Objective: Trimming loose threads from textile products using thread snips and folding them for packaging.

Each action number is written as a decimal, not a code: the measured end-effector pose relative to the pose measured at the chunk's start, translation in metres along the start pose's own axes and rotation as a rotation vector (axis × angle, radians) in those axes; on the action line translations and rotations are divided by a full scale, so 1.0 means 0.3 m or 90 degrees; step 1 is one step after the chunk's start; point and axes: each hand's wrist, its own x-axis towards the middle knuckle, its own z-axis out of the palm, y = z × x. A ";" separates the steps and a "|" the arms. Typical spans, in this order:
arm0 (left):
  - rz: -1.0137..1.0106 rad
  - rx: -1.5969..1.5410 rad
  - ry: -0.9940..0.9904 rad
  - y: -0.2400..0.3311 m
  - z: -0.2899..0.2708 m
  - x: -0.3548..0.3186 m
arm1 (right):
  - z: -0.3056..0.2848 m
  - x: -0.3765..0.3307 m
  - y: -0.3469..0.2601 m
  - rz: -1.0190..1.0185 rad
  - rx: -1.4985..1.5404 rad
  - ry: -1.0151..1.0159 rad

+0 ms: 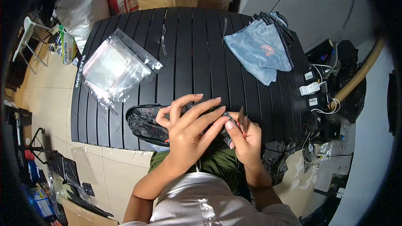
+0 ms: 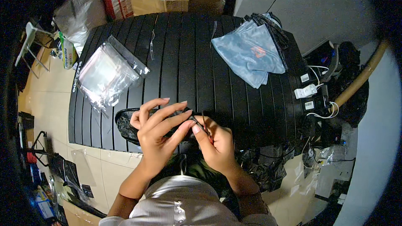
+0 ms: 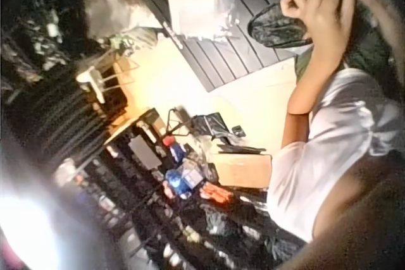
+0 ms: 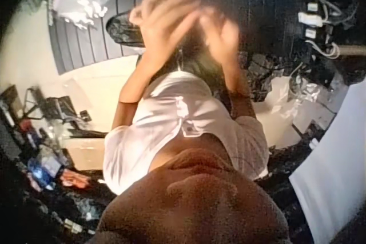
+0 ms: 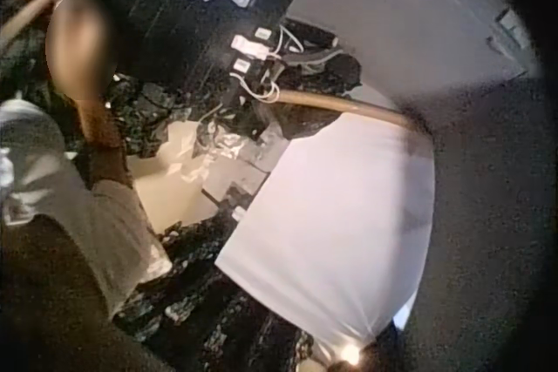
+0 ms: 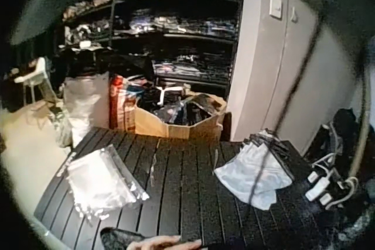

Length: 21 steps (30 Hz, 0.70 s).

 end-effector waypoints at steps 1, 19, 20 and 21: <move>0.011 -0.012 0.007 -0.001 -0.001 0.002 | 0.003 0.001 -0.006 0.015 0.004 -0.003; -0.535 -0.811 -0.190 -0.130 0.143 -0.032 | -0.050 0.004 0.050 0.148 0.092 0.095; -0.512 -0.791 -0.190 -0.137 0.155 -0.038 | -0.060 0.002 0.058 0.154 0.084 0.089; -0.490 -0.772 -0.190 -0.140 0.164 -0.041 | -0.069 0.000 0.064 0.157 0.083 0.092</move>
